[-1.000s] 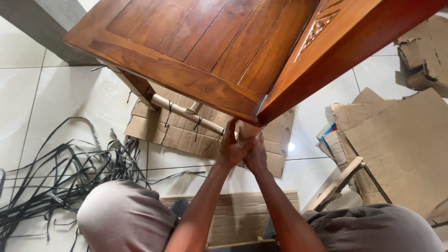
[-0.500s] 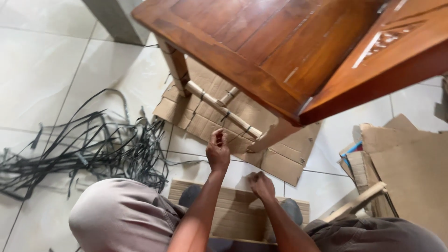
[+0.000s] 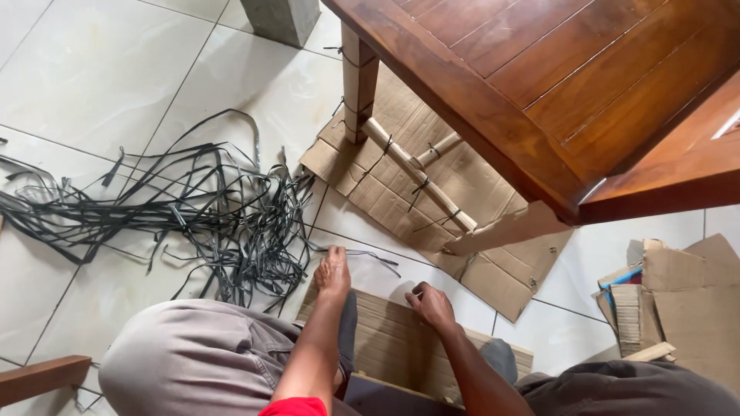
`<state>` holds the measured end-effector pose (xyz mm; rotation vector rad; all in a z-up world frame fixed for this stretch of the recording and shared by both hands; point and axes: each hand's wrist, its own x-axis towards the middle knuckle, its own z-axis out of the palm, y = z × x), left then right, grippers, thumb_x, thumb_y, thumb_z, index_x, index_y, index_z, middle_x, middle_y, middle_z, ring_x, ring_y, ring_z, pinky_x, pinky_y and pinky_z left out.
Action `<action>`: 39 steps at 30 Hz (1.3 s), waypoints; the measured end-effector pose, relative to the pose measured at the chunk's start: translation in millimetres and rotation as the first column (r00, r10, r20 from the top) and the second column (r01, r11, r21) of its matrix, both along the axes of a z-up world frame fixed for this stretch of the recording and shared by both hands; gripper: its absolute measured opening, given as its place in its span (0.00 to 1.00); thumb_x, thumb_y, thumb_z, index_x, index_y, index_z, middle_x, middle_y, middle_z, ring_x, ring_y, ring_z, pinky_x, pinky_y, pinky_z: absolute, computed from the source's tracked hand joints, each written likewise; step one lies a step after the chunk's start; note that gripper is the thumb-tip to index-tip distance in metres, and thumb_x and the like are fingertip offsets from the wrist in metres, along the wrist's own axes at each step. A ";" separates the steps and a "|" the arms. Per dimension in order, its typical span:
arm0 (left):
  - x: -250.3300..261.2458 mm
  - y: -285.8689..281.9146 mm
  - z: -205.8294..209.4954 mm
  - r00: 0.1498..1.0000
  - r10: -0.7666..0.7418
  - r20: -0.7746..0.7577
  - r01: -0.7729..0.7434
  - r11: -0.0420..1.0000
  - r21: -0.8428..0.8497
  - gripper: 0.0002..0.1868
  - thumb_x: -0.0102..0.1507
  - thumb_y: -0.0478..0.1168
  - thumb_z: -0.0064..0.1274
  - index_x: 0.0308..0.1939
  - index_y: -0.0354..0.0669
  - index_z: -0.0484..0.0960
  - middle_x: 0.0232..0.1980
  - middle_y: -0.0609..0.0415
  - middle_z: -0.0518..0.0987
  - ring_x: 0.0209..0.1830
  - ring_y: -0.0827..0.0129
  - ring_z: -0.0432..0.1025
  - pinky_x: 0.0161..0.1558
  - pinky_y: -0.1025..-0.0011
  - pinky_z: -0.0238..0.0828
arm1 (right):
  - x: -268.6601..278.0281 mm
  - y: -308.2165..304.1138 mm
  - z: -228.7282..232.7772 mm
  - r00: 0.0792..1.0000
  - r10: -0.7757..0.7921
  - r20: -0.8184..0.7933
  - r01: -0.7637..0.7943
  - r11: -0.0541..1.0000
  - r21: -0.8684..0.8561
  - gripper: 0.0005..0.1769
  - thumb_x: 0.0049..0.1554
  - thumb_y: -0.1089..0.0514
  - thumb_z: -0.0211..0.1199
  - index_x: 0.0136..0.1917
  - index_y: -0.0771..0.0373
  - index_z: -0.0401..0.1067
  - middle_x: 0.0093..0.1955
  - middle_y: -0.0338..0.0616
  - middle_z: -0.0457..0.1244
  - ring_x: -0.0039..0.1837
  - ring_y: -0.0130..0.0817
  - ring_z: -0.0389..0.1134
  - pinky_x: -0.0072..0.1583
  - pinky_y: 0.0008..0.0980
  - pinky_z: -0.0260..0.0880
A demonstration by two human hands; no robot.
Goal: Wrapping wooden chair legs with cardboard and securing them with plastic ties.
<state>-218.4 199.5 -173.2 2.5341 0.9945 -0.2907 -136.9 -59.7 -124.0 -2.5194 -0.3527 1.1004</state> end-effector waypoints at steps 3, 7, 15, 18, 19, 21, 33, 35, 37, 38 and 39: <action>3.4 2.5 -7.4 0.999 -0.013 0.034 0.012 0.999 0.046 0.14 0.61 0.28 0.47 0.49 0.47 0.74 0.53 0.55 0.74 0.51 0.51 0.78 0.48 0.55 0.82 | 0.5 -4.5 2.1 1.000 -0.002 -0.010 0.002 1.000 0.022 0.29 0.58 0.35 0.61 0.62 0.57 0.75 0.55 0.51 0.73 0.66 0.55 0.70 0.67 0.55 0.69; 12.1 -1.3 -20.3 0.997 0.009 0.077 -0.010 1.000 0.013 0.08 0.64 0.31 0.45 0.41 0.48 0.77 0.42 0.54 0.78 0.46 0.56 0.80 0.42 0.58 0.82 | 3.9 -5.0 11.7 0.999 -0.042 0.002 0.042 0.998 0.037 0.27 0.59 0.36 0.60 0.62 0.55 0.75 0.55 0.50 0.73 0.66 0.53 0.70 0.66 0.54 0.69; 74.2 -19.9 70.7 0.907 0.397 0.141 -0.326 0.873 -0.362 0.09 0.58 0.53 0.56 0.36 0.59 0.86 0.37 0.57 0.85 0.45 0.54 0.81 0.43 0.57 0.78 | 12.6 1.8 23.7 0.982 -0.176 0.073 0.160 0.970 0.184 0.20 0.59 0.40 0.61 0.57 0.50 0.78 0.49 0.46 0.74 0.56 0.46 0.75 0.61 0.49 0.73; 93.6 -20.3 65.9 0.887 0.457 0.071 -0.328 0.729 -0.601 0.09 0.49 0.56 0.60 0.31 0.67 0.89 0.26 0.65 0.83 0.33 0.63 0.80 0.35 0.67 0.75 | 16.0 14.4 47.7 0.943 -0.331 0.017 0.293 0.858 0.422 0.15 0.58 0.44 0.65 0.52 0.54 0.79 0.43 0.46 0.74 0.47 0.39 0.77 0.55 0.43 0.75; 96.1 -24.7 82.4 0.853 0.516 0.080 -0.307 0.620 -0.722 0.11 0.49 0.51 0.60 0.33 0.59 0.89 0.24 0.63 0.81 0.30 0.68 0.76 0.35 0.68 0.73 | 18.3 18.0 52.8 0.919 -0.392 -0.048 0.359 0.780 0.512 0.14 0.59 0.47 0.65 0.52 0.57 0.80 0.43 0.49 0.73 0.46 0.38 0.75 0.54 0.41 0.75; 98.9 -31.0 102.5 0.818 0.570 0.078 -0.268 0.498 -0.824 0.13 0.49 0.47 0.61 0.35 0.50 0.90 0.22 0.60 0.78 0.26 0.73 0.72 0.35 0.70 0.72 | 21.5 27.2 69.0 0.887 -0.445 -0.119 0.424 0.687 0.591 0.13 0.60 0.50 0.66 0.52 0.61 0.81 0.43 0.52 0.73 0.46 0.38 0.73 0.53 0.38 0.75; 106.2 -110.6 145.8 0.718 0.650 0.249 0.025 0.333 -0.943 0.12 0.59 0.38 0.67 0.46 0.39 0.88 0.39 0.49 0.85 0.35 0.74 0.76 0.34 0.76 0.76 | 40.1 40.1 124.8 0.688 -0.462 -0.559 0.691 0.183 0.699 0.13 0.67 0.51 0.58 0.57 0.63 0.70 0.40 0.37 0.60 0.45 0.26 0.67 0.51 0.26 0.71; 114.0 -118.0 130.3 0.663 0.710 0.239 0.043 0.282 -0.958 0.12 0.60 0.39 0.67 0.45 0.40 0.88 0.38 0.53 0.84 0.38 0.73 0.75 0.44 0.73 0.76 | 44.8 27.4 135.3 0.628 -0.430 -0.649 0.748 0.102 0.656 0.04 0.66 0.56 0.58 0.52 0.57 0.68 0.32 0.23 0.50 0.32 0.14 0.53 0.33 0.13 0.55; 121.2 -127.8 146.1 0.652 0.692 0.311 0.065 0.358 -0.931 0.11 0.60 0.40 0.68 0.44 0.41 0.88 0.37 0.52 0.84 0.38 0.72 0.76 0.44 0.71 0.76 | 51.5 15.6 139.2 0.593 -0.479 -0.647 0.760 0.066 0.647 0.04 0.65 0.54 0.60 0.49 0.54 0.68 0.29 0.23 0.47 0.28 0.14 0.48 0.30 0.13 0.51; 125.7 -132.4 154.5 0.636 0.669 0.385 0.086 0.434 -0.897 0.11 0.60 0.41 0.68 0.43 0.41 0.87 0.36 0.51 0.84 0.38 0.70 0.77 0.45 0.69 0.77 | 55.7 10.0 141.6 0.559 -0.523 -0.644 0.767 0.031 0.640 0.06 0.64 0.52 0.62 0.46 0.51 0.69 0.26 0.22 0.44 0.24 0.14 0.44 0.26 0.14 0.47; 130.6 -137.8 162.1 0.641 0.665 0.384 0.088 0.433 -0.897 0.11 0.60 0.41 0.68 0.43 0.41 0.87 0.36 0.51 0.84 0.38 0.70 0.77 0.45 0.69 0.77 | 57.3 0.6 134.2 0.554 -0.527 -0.644 0.768 0.027 0.639 0.06 0.64 0.52 0.62 0.46 0.51 0.69 0.26 0.22 0.44 0.24 0.14 0.44 0.26 0.14 0.47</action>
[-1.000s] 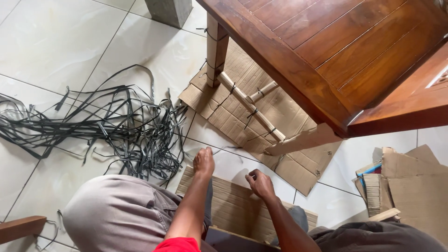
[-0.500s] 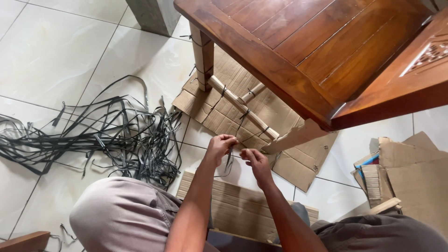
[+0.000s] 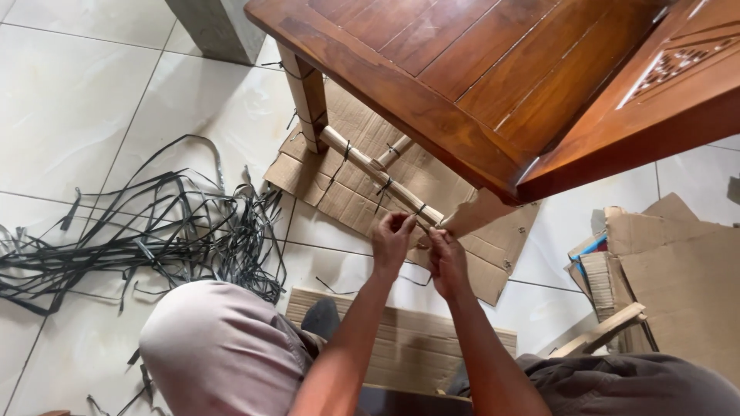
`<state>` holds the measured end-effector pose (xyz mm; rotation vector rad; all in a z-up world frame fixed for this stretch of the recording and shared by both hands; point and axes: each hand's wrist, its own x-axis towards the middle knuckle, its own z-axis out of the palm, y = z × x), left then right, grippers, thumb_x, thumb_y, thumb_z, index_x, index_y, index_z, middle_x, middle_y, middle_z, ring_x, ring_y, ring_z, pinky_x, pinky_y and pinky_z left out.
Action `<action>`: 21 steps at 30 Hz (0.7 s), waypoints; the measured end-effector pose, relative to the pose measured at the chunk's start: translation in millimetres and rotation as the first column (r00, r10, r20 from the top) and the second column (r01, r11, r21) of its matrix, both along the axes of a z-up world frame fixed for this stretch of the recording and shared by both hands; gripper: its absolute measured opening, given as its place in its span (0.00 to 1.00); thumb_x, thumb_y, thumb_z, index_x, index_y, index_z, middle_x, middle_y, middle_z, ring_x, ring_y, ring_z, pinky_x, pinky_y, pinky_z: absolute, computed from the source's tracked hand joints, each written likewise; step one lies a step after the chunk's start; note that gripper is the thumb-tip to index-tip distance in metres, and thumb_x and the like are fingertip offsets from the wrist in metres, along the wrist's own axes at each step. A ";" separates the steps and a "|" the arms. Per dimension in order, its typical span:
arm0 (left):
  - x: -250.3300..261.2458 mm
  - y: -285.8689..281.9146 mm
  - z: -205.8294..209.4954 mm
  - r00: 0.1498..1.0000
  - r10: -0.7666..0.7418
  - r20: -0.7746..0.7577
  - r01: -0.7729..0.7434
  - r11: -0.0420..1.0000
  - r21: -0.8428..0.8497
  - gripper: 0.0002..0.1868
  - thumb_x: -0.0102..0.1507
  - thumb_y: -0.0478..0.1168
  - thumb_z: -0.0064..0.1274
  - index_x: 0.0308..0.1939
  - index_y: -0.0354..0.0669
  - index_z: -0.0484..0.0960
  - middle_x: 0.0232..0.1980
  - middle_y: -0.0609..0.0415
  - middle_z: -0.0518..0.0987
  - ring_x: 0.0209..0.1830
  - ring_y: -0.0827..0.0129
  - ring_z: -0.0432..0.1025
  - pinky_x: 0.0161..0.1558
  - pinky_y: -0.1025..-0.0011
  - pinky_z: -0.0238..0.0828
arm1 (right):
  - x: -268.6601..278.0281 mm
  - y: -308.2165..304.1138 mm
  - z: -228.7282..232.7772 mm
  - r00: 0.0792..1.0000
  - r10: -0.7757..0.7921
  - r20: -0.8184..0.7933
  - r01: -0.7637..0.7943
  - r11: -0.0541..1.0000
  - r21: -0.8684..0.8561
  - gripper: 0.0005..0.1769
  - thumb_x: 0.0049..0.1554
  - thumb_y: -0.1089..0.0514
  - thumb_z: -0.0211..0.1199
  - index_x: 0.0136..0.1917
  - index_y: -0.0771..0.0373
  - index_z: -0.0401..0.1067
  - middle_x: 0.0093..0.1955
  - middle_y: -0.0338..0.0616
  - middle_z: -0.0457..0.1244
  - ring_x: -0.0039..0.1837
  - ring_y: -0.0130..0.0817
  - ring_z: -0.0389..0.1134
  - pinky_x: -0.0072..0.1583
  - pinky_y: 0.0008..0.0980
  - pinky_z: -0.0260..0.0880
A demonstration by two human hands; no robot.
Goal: Wrapping wooden chair legs with cardboard and securing them with plastic ties.
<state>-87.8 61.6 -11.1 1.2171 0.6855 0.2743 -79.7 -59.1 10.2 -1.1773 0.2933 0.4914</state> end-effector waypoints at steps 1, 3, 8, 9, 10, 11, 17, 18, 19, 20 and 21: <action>5.0 -5.8 7.6 1.000 0.001 0.004 -0.002 0.984 0.180 0.10 0.60 0.41 0.68 0.43 0.46 0.86 0.36 0.52 0.85 0.38 0.66 0.79 0.44 0.68 0.77 | 1.6 -9.7 -7.4 1.000 -0.023 -0.008 0.023 1.000 -0.006 0.08 0.63 0.52 0.64 0.43 0.51 0.68 0.25 0.22 0.44 0.24 0.14 0.44 0.26 0.15 0.46; 9.5 -19.9 29.2 1.000 -0.009 0.010 0.005 0.935 0.354 0.11 0.59 0.41 0.68 0.43 0.52 0.84 0.35 0.54 0.86 0.38 0.62 0.82 0.43 0.68 0.77 | -1.0 -24.5 -13.1 0.998 -0.057 -0.015 0.056 0.998 -0.012 0.11 0.62 0.52 0.66 0.41 0.51 0.68 0.24 0.21 0.45 0.24 0.14 0.43 0.25 0.15 0.45; 17.3 -58.7 67.4 0.896 -0.217 0.387 -0.126 0.713 0.690 0.53 0.44 0.34 0.67 0.74 0.39 0.64 0.72 0.40 0.66 0.75 0.45 0.61 0.74 0.53 0.56 | -13.3 -69.9 -48.6 0.954 -0.279 -0.110 0.282 0.959 0.014 0.05 0.66 0.53 0.57 0.46 0.49 0.67 0.26 0.19 0.40 0.26 0.11 0.40 0.28 0.12 0.41; 16.3 -65.5 70.5 0.893 -0.227 0.388 -0.118 0.715 0.689 0.53 0.44 0.34 0.67 0.74 0.39 0.64 0.72 0.40 0.66 0.75 0.45 0.61 0.74 0.53 0.56 | -11.8 -75.7 -55.1 0.951 -0.290 -0.109 0.293 0.956 0.013 0.05 0.66 0.53 0.57 0.46 0.49 0.67 0.26 0.19 0.40 0.26 0.11 0.40 0.28 0.12 0.41; 16.2 -72.9 73.6 0.906 -0.235 0.351 -0.092 0.702 0.706 0.55 0.44 0.35 0.69 0.74 0.35 0.62 0.73 0.36 0.66 0.73 0.40 0.62 0.74 0.48 0.56 | -9.4 -82.3 -61.6 0.910 -0.393 -0.129 0.390 0.919 -0.052 0.06 0.65 0.52 0.59 0.45 0.49 0.66 0.26 0.21 0.41 0.26 0.13 0.40 0.27 0.13 0.40; 16.1 -80.4 76.5 0.918 -0.242 0.314 -0.066 0.689 0.722 0.57 0.43 0.35 0.70 0.75 0.32 0.60 0.73 0.32 0.65 0.72 0.35 0.62 0.73 0.43 0.55 | -7.0 -88.9 -68.2 0.858 -0.493 -0.143 0.479 0.870 -0.117 0.08 0.64 0.50 0.62 0.45 0.49 0.65 0.26 0.23 0.42 0.25 0.15 0.40 0.27 0.14 0.38; 34.3 -101.6 83.4 0.948 -0.151 0.280 -0.115 0.658 0.744 0.48 0.53 0.39 0.68 0.71 0.23 0.62 0.70 0.26 0.66 0.70 0.33 0.63 0.73 0.42 0.53 | 21.1 -107.2 -28.7 0.763 -0.646 0.002 0.638 0.753 -0.164 0.09 0.65 0.47 0.59 0.54 0.49 0.64 0.43 0.32 0.68 0.28 0.17 0.51 0.29 0.18 0.47; 40.4 -104.2 73.8 0.947 -0.156 0.280 -0.111 0.661 0.742 0.48 0.53 0.39 0.68 0.71 0.23 0.62 0.70 0.26 0.66 0.70 0.33 0.63 0.73 0.42 0.53 | 23.5 -98.5 4.1 0.759 -0.651 0.003 0.642 0.748 -0.167 0.09 0.65 0.47 0.59 0.54 0.49 0.64 0.43 0.32 0.68 0.28 0.17 0.51 0.29 0.18 0.47; 46.2 -106.8 64.1 0.945 -0.134 0.297 -0.133 0.674 0.727 0.46 0.52 0.37 0.67 0.71 0.25 0.63 0.67 0.27 0.69 0.67 0.34 0.66 0.70 0.44 0.59 | 26.0 -89.4 36.8 0.803 -0.586 0.110 0.595 0.782 -0.183 0.10 0.65 0.49 0.59 0.56 0.53 0.65 0.47 0.36 0.69 0.27 0.16 0.52 0.29 0.16 0.48; 51.7 -108.5 54.6 0.943 -0.110 0.315 -0.158 0.685 0.711 0.45 0.52 0.35 0.66 0.70 0.26 0.64 0.64 0.29 0.71 0.64 0.34 0.69 0.68 0.45 0.65 | 28.6 -79.4 69.5 0.835 -0.507 0.214 0.546 0.812 -0.205 0.12 0.65 0.50 0.59 0.57 0.56 0.66 0.50 0.40 0.71 0.27 0.15 0.52 0.29 0.14 0.49; 53.8 -107.4 52.1 0.942 -0.113 0.315 -0.155 0.687 0.710 0.45 0.52 0.35 0.66 0.70 0.26 0.64 0.64 0.29 0.71 0.64 0.34 0.69 0.68 0.45 0.65 | 30.4 -75.3 81.1 0.833 -0.510 0.215 0.549 0.810 -0.207 0.12 0.65 0.50 0.59 0.57 0.56 0.66 0.50 0.40 0.71 0.27 0.15 0.52 0.29 0.14 0.49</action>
